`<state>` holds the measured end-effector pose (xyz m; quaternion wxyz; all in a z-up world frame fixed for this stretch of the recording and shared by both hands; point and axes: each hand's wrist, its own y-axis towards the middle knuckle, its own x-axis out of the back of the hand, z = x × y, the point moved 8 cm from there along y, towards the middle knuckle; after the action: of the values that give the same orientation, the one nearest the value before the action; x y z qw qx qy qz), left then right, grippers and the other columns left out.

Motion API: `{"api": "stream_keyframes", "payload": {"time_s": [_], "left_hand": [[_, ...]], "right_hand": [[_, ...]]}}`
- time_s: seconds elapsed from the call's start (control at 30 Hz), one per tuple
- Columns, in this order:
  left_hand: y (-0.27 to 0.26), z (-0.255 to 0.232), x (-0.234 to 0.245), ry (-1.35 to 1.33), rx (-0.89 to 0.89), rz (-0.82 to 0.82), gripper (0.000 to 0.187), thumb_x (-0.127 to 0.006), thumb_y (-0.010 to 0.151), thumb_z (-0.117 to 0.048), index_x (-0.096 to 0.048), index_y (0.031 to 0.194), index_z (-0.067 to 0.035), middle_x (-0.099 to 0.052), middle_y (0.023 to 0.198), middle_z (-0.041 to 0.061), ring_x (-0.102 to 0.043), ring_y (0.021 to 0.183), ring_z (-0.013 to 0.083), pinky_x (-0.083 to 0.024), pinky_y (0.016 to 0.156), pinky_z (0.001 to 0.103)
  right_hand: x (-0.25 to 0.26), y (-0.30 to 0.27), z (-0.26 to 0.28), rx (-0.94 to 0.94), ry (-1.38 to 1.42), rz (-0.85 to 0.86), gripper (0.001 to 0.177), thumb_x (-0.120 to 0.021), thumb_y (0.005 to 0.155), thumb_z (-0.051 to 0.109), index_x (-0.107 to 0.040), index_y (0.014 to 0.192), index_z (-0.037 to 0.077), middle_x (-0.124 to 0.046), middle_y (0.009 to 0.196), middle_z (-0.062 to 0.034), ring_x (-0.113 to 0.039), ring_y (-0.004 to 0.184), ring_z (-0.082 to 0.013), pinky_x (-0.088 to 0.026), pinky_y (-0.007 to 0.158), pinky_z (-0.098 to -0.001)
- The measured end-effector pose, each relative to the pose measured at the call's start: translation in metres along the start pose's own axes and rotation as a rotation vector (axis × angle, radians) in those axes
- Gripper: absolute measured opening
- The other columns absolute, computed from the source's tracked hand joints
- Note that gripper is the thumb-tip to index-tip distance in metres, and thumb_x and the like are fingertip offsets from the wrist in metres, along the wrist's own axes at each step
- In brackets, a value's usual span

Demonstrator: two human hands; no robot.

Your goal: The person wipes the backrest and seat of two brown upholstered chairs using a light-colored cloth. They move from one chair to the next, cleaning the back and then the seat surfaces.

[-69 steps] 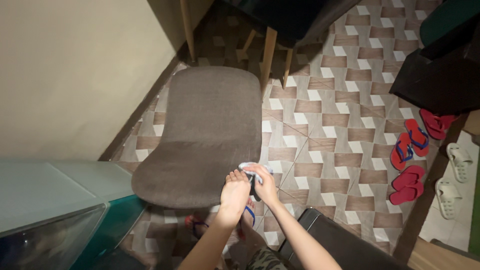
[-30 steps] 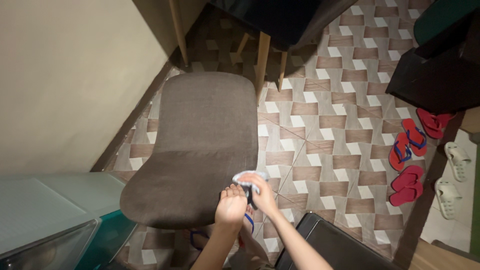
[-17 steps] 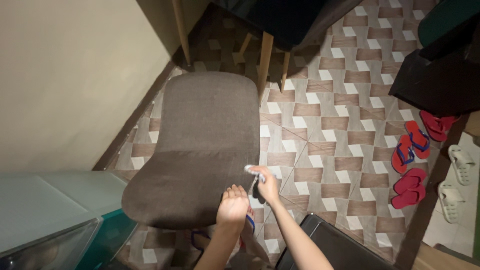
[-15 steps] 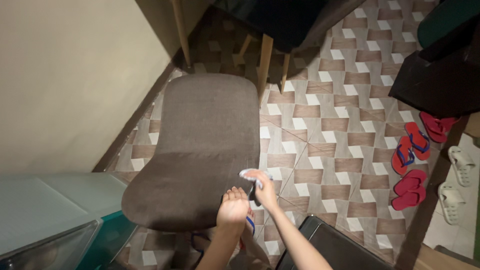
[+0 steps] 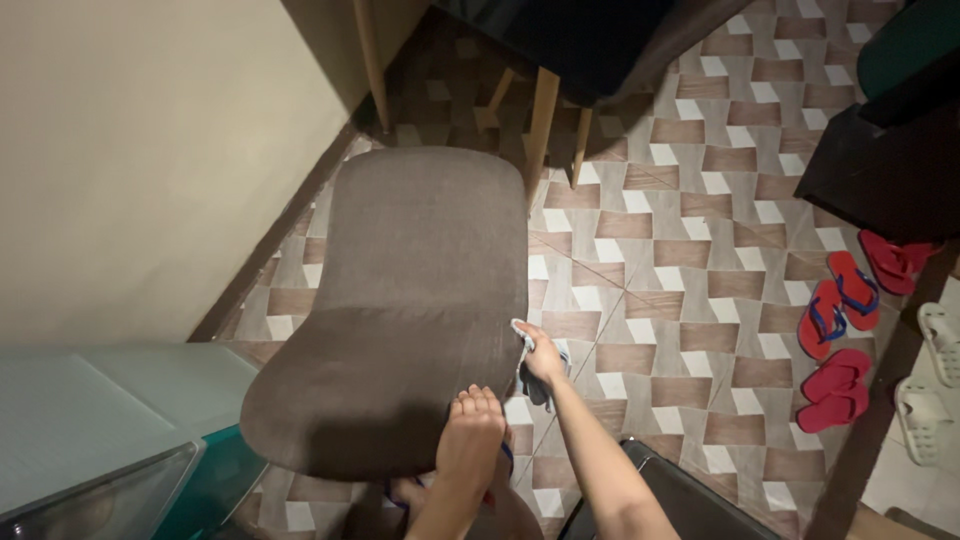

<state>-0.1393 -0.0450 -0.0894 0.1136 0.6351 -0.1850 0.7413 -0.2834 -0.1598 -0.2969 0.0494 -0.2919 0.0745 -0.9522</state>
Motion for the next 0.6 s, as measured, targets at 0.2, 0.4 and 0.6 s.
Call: {"api": "stream_keyframes", "payload": {"time_s": [0.2,0.4,0.6], "left_hand": [[0.002,0.0,0.0,-0.047,-0.004,0.016,0.047,-0.059,0.085,-0.019,-0.065,0.123,0.008,-0.069,0.122,0.026,-0.069,0.109,0.0316,-0.05,0.097,0.038],[0.0,0.001,0.006,-0.029,0.008,-0.002,0.046,-0.058,0.085,-0.018,-0.064,0.123,0.008,-0.069,0.123,0.027,-0.068,0.111,0.0337,-0.051,0.098,0.04],[0.01,-0.001,-0.012,-0.002,0.03,0.063,0.046,-0.057,0.086,-0.017,-0.063,0.125,0.006,-0.067,0.126,0.025,-0.067,0.112,0.0332,-0.051,0.097,0.041]], "right_hand": [[-0.011,0.002,-0.033,-0.304,0.056,0.101,0.067,-0.06,0.08,-0.003,-0.06,0.142,0.025,-0.059,0.144,-0.0114,-0.058,0.131,-0.0282,-0.044,0.107,-0.0316],[0.013,-0.035,0.001,-0.19,0.254,0.032,0.072,-0.043,0.072,-0.015,-0.072,0.129,0.018,-0.072,0.132,-0.0085,-0.066,0.127,-0.0202,-0.045,0.105,-0.0252],[0.043,-0.076,0.084,0.041,0.302,0.035,0.072,-0.041,0.066,-0.021,-0.073,0.124,0.008,-0.072,0.131,-0.0128,-0.064,0.13,-0.0238,-0.042,0.111,-0.0309]]}}
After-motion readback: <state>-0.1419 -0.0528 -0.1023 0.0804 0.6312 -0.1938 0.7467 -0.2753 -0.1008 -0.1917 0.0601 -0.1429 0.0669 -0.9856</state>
